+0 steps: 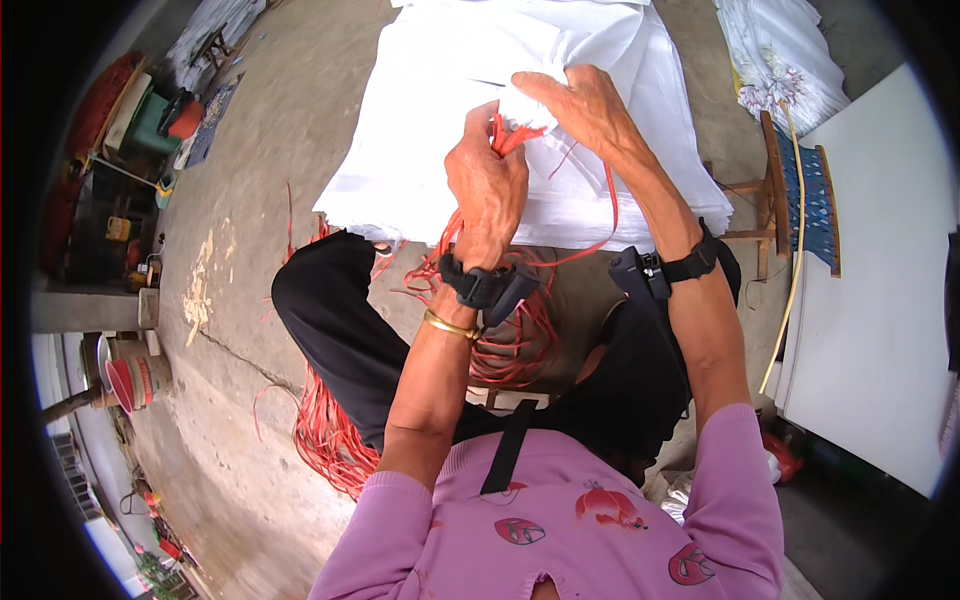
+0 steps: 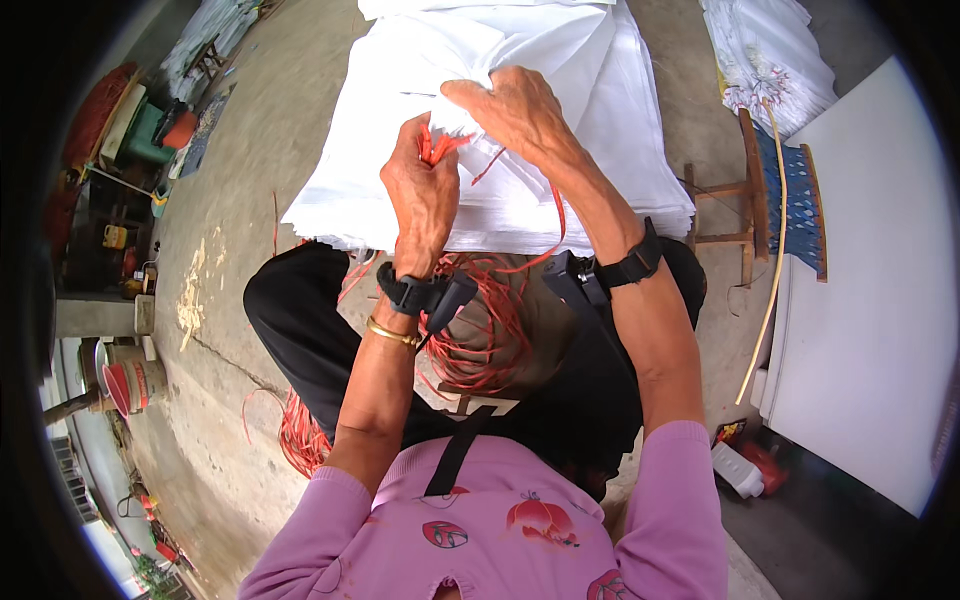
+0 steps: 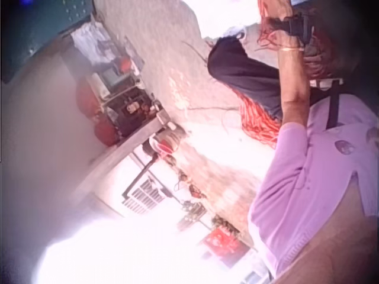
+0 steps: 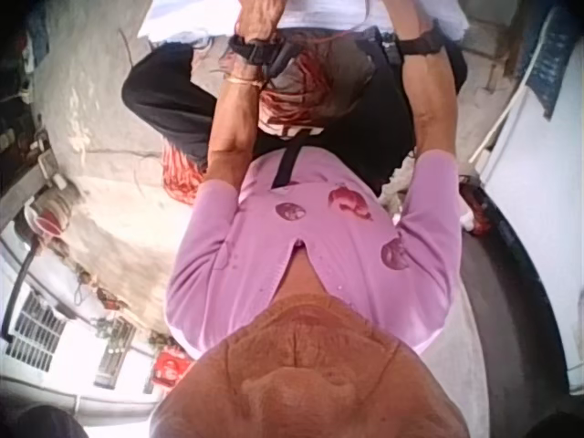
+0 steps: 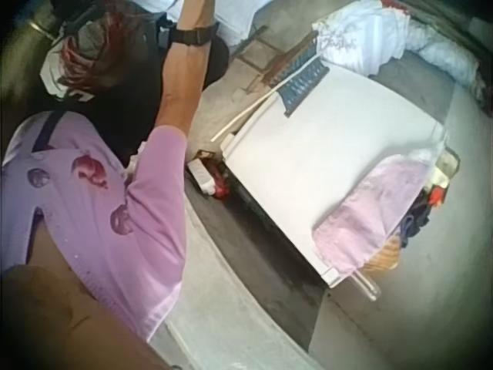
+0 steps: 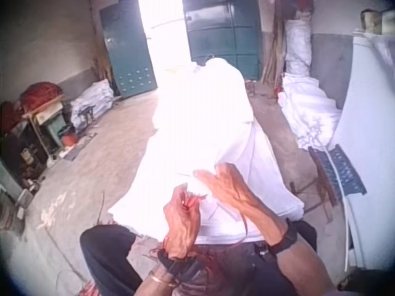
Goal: Sewing red straps onto a white bulk bag using a large needle.
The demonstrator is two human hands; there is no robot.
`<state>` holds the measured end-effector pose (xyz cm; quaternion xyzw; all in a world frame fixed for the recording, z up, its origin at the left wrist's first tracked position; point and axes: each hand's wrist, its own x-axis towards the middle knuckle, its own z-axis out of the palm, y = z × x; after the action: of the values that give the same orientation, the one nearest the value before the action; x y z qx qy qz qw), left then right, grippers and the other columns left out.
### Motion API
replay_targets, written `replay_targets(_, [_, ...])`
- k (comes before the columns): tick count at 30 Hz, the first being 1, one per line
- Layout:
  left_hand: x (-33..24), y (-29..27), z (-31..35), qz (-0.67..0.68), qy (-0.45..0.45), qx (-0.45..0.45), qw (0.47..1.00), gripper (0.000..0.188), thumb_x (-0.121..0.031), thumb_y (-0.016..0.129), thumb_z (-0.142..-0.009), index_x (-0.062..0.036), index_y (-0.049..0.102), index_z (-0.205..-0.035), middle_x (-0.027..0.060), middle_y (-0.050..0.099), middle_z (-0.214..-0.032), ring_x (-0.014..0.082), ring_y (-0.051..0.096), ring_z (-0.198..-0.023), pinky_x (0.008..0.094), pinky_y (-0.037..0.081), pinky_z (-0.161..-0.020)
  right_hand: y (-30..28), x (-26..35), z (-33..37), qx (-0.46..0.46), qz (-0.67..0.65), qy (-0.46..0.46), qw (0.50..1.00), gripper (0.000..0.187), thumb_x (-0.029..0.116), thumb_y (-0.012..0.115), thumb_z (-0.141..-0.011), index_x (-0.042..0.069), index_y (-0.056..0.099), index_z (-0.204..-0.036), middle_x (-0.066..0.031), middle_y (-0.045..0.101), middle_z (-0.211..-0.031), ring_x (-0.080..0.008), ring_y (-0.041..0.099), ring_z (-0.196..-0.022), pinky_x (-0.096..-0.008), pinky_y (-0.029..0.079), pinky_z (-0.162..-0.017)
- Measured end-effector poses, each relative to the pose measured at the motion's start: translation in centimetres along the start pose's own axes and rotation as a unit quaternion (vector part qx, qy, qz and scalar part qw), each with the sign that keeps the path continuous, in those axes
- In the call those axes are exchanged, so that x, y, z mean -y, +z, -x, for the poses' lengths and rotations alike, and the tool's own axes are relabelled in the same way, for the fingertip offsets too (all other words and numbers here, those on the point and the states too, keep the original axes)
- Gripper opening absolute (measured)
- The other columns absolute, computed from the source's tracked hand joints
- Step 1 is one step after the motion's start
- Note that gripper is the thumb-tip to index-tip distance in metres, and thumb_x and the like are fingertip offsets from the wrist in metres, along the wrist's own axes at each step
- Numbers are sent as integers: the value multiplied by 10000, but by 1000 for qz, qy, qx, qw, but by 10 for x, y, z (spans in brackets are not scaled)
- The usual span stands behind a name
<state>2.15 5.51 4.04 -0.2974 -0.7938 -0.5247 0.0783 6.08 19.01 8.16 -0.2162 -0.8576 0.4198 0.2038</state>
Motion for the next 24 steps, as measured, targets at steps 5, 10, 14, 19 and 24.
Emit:
replay_targets(5, [19, 24, -21, -104, -49, -51, 992, 193, -40, 585, -761, -34, 637, -946, 172, 645, -738, 301, 634, -672, 357, 487, -634, -1, -8, 2, -42, 67, -41, 996, 559, 445, 594, -754, -51, 521, -508, -142, 469, -420, -243, 504, -414, -392, 436, -448])
replay_targets(10, [33, 1, -26, -111, -88, -124, 982, 154, -37, 565, -753, -45, 664, -870, 173, 655, -760, 313, 642, -700, 367, 488, -642, 8, -6, 12, -96, 173, -107, 974, 514, 379, 592, -772, -16, 508, -455, -142, 454, -380, -259, 479, -357, -391, 413, -400])
replay_targets(14, [49, -4, -27, -46, -72, -167, 982, 159, 5, 531, -731, -33, 641, -840, 150, 626, -672, 308, 608, -629, 382, 477, -608, 9, -9, 15, -92, 198, -118, 969, 502, 360, 600, -767, -15, 504, -448, -147, 445, -373, -252, 469, -343, -388, 402, -390])
replay_targets(19, [37, -8, -25, 26, -63, -197, 978, 189, 58, 502, -694, -8, 640, -807, 121, 596, -629, 225, 557, -560, 340, 455, -585, 10, -14, 17, -92, 289, -162, 939, 506, 341, 605, -769, -43, 495, -457, -160, 409, -367, -271, 446, -338, -387, 372, -383])
replay_targets(24, [16, 9, -11, 51, 60, -127, 989, 164, 74, 550, -709, -1, 629, -832, 113, 599, -680, 202, 558, -609, 318, 460, -587, 18, -29, 12, -46, 195, -179, 963, 588, 440, 563, -828, -42, 517, -496, -174, 427, -405, -293, 454, -380, -407, 378, -419])
